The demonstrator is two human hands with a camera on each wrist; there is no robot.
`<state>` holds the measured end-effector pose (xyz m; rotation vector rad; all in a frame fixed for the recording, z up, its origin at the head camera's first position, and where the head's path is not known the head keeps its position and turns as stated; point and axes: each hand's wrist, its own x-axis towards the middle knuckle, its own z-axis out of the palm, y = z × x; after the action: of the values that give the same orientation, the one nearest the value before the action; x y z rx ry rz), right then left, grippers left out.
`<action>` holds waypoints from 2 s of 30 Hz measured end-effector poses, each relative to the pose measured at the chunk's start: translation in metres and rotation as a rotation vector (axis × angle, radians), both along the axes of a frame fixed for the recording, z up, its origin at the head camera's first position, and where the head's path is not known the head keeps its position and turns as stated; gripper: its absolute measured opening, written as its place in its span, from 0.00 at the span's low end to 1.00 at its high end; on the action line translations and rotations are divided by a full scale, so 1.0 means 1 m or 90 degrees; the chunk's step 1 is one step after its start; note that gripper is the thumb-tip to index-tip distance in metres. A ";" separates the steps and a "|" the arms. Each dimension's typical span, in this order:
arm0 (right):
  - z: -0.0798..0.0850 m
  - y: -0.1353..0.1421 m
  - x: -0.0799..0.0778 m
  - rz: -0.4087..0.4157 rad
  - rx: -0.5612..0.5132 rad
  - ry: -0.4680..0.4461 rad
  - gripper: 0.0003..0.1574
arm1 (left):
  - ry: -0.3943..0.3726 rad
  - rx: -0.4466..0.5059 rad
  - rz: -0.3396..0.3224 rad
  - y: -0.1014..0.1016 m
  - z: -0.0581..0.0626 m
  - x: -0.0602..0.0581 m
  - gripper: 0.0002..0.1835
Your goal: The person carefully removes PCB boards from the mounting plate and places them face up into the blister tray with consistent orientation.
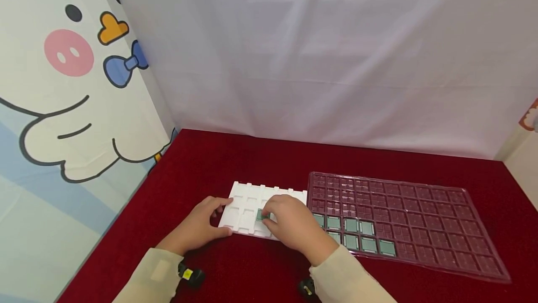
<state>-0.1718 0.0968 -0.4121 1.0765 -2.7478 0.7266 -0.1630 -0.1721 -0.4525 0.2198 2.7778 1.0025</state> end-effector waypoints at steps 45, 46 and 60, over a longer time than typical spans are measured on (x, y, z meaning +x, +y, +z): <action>-0.003 0.034 0.015 -0.049 0.005 -0.003 0.05 | 0.001 -0.008 0.005 0.001 -0.001 0.001 0.40; -0.003 0.035 0.015 -0.051 0.004 -0.004 0.05 | 0.001 -0.008 0.006 0.001 -0.001 0.001 0.40; -0.008 0.045 0.019 -0.070 0.002 -0.003 0.06 | 0.002 -0.004 0.007 0.002 0.000 0.000 0.40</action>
<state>-0.1524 0.1413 -0.4199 0.9168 -2.7860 0.7112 -0.1627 -0.1706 -0.4524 0.2050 2.7879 0.9961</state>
